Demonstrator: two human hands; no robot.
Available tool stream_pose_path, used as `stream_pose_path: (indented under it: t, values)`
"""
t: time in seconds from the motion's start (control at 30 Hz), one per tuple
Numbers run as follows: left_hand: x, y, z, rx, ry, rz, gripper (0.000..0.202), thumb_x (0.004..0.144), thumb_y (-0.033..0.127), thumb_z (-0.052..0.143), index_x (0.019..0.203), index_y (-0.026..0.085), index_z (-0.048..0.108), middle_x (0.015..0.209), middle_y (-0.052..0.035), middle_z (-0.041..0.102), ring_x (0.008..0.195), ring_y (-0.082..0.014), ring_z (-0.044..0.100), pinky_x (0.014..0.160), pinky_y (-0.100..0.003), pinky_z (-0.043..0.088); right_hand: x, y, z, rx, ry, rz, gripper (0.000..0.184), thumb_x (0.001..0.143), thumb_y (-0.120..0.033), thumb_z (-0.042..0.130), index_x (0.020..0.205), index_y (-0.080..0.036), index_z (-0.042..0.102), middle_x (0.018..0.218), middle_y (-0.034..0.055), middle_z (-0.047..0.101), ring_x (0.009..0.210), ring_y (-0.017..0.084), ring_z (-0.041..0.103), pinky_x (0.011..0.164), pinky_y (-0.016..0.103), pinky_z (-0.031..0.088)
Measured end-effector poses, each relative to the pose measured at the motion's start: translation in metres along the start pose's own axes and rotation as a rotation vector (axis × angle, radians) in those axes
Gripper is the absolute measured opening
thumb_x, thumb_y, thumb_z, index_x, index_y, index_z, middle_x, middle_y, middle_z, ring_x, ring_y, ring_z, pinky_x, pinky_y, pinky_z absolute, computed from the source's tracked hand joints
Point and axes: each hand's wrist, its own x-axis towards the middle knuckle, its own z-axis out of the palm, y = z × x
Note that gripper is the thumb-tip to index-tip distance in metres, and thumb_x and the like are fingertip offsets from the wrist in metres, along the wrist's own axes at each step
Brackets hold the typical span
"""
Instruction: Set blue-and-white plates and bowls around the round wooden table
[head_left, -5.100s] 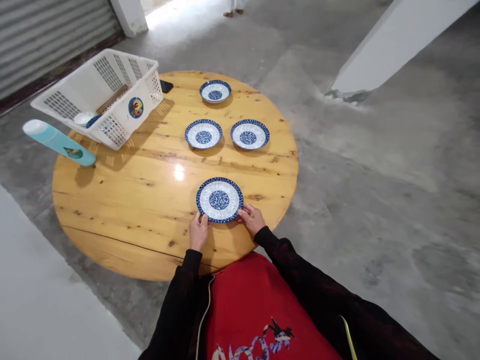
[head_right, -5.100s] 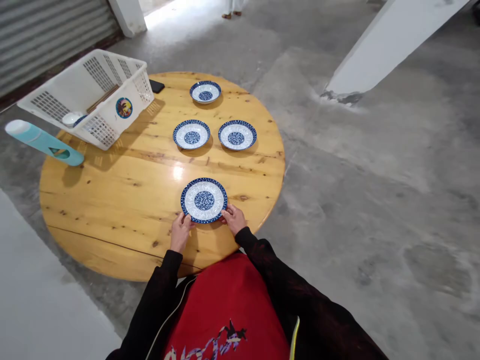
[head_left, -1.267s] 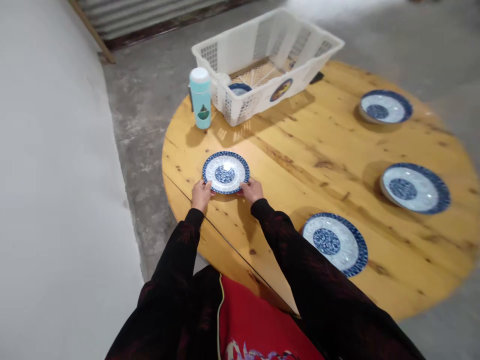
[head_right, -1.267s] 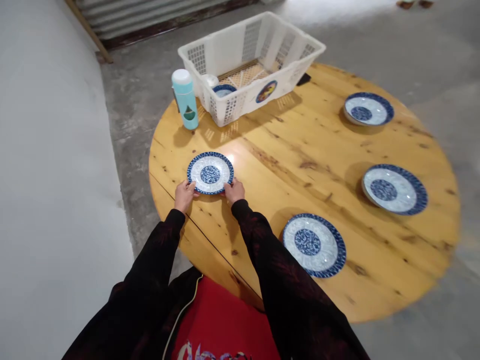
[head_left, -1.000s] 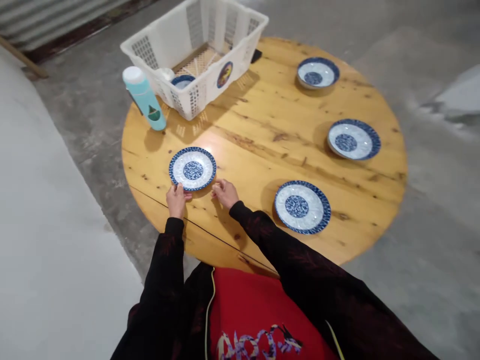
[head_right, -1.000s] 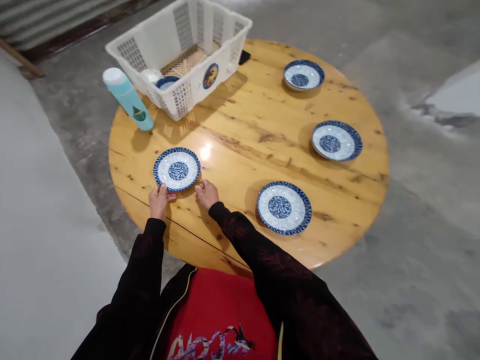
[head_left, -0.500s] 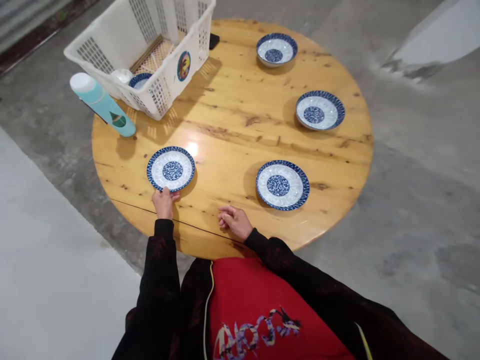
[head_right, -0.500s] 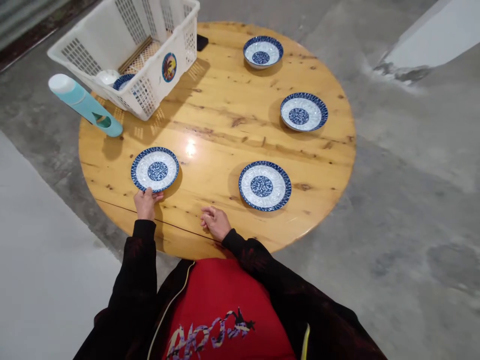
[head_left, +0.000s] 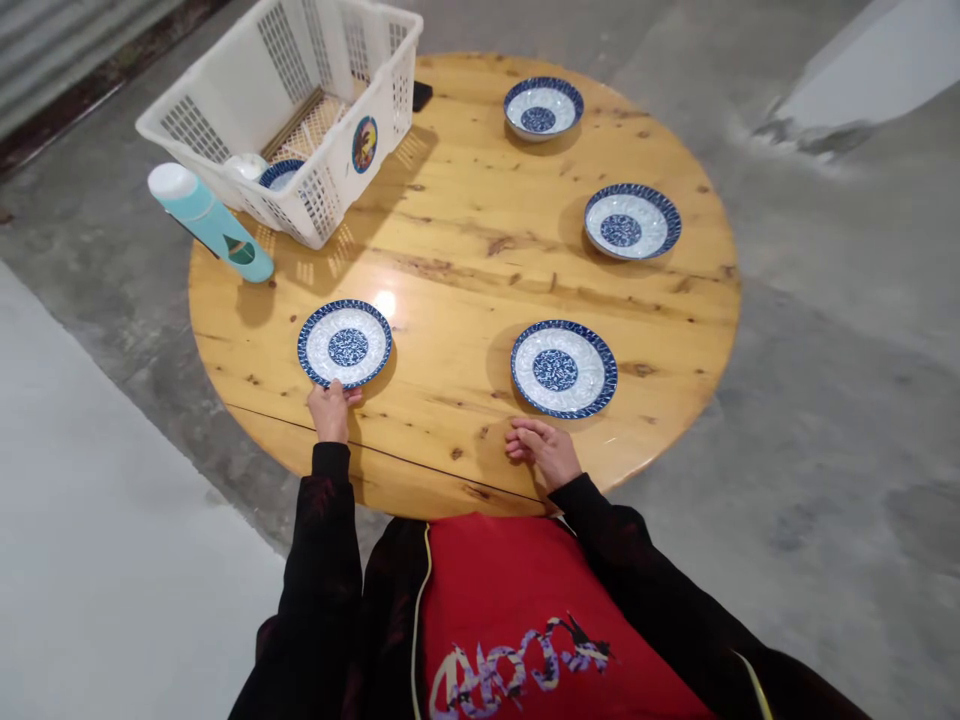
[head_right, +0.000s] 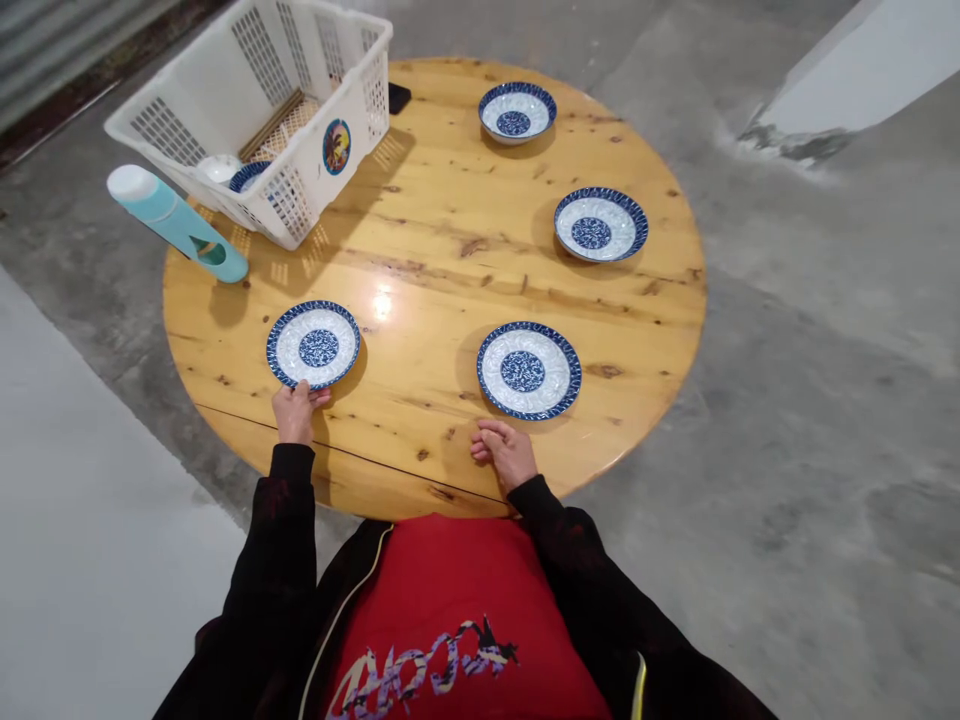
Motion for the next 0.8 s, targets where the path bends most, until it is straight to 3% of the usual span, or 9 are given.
stream_pose_path:
  t: [0.27, 0.57, 0.8]
  values:
    - [-0.006, 0.003, -0.002, 0.007, -0.01, -0.022, 0.018, 0.083, 0.026, 0.058, 0.094, 0.012, 0.057, 0.068, -0.0033, 0.066, 0.056, -0.0144, 0.069, 0.054, -0.024, 0.057, 0.007, 0.001, -0.028, 0.112, 0.094, 0.03, 0.039, 0.057, -0.033, 0.09, 0.083, -0.013, 0.07, 0.069, 0.0084, 0.074, 0.051, 0.015, 0.068, 0.045, 0.022, 0.057]
    - [-0.009, 0.001, -0.004, 0.012, -0.007, -0.026, 0.014, 0.084, 0.022, 0.057, 0.094, 0.012, 0.057, 0.071, -0.0045, 0.068, 0.058, -0.015, 0.07, 0.057, -0.026, 0.059, 0.012, -0.007, -0.041, 0.196, 0.217, 0.052, 0.02, 0.061, -0.025, 0.08, 0.071, -0.015, 0.067, 0.066, 0.0078, 0.074, 0.051, 0.015, 0.069, 0.046, 0.021, 0.059]
    - [-0.009, -0.002, -0.006, 0.029, 0.023, -0.051, 0.012, 0.084, 0.024, 0.058, 0.089, 0.013, 0.057, 0.072, -0.0067, 0.069, 0.061, -0.0183, 0.072, 0.059, -0.03, 0.061, 0.016, -0.006, -0.047, 0.199, 0.233, 0.036, 0.022, 0.066, -0.029, 0.078, 0.077, -0.017, 0.063, 0.066, 0.0056, 0.074, 0.052, 0.015, 0.07, 0.048, 0.02, 0.059]
